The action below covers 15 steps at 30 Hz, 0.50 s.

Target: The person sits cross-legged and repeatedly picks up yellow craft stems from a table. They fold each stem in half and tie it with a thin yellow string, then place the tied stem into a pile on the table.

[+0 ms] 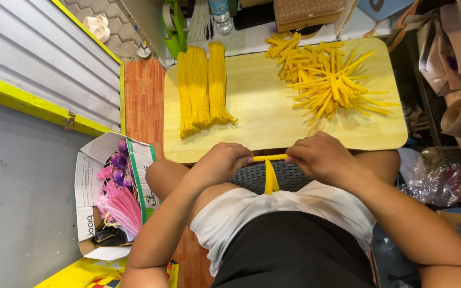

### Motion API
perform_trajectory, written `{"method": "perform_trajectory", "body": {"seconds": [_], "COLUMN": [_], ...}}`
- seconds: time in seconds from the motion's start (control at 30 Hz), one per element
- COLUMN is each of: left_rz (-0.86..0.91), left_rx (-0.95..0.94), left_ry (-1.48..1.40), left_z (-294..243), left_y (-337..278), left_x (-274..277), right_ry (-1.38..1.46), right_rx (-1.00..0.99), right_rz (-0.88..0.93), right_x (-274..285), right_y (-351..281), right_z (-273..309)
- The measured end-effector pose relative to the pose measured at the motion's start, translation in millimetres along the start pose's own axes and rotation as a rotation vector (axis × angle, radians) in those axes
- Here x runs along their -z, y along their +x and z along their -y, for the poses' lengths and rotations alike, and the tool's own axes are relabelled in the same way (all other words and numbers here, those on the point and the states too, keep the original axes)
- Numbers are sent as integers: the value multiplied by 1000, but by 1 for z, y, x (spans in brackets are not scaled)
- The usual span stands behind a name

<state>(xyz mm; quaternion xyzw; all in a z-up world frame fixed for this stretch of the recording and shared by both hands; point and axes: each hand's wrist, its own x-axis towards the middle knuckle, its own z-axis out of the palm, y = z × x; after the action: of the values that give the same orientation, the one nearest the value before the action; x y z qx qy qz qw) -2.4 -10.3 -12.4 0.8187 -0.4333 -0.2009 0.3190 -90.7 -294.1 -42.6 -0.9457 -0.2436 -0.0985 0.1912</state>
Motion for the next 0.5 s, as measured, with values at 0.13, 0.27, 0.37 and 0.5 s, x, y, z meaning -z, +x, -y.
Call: {"method": "perform_trajectory", "body": {"seconds": [0.13, 0.27, 0.37, 0.5], "left_rz": [-17, -47, -84, -99], "left_rx": [-34, -47, -59, -60], "left_ry": [101, 87, 79, 21], "left_z": [8, 11, 9, 16], "left_y": [3, 8, 13, 19], "left_x": [-16, -33, -40, -43], "right_ry": [55, 56, -24, -2], "right_rx": [-24, -55, -58, -85], "right_rz": [13, -8, 1, 4], "right_x": [-21, -21, -18, -23], "right_y": [-7, -6, -2, 2], "right_z": [-5, 8, 20, 14]}}
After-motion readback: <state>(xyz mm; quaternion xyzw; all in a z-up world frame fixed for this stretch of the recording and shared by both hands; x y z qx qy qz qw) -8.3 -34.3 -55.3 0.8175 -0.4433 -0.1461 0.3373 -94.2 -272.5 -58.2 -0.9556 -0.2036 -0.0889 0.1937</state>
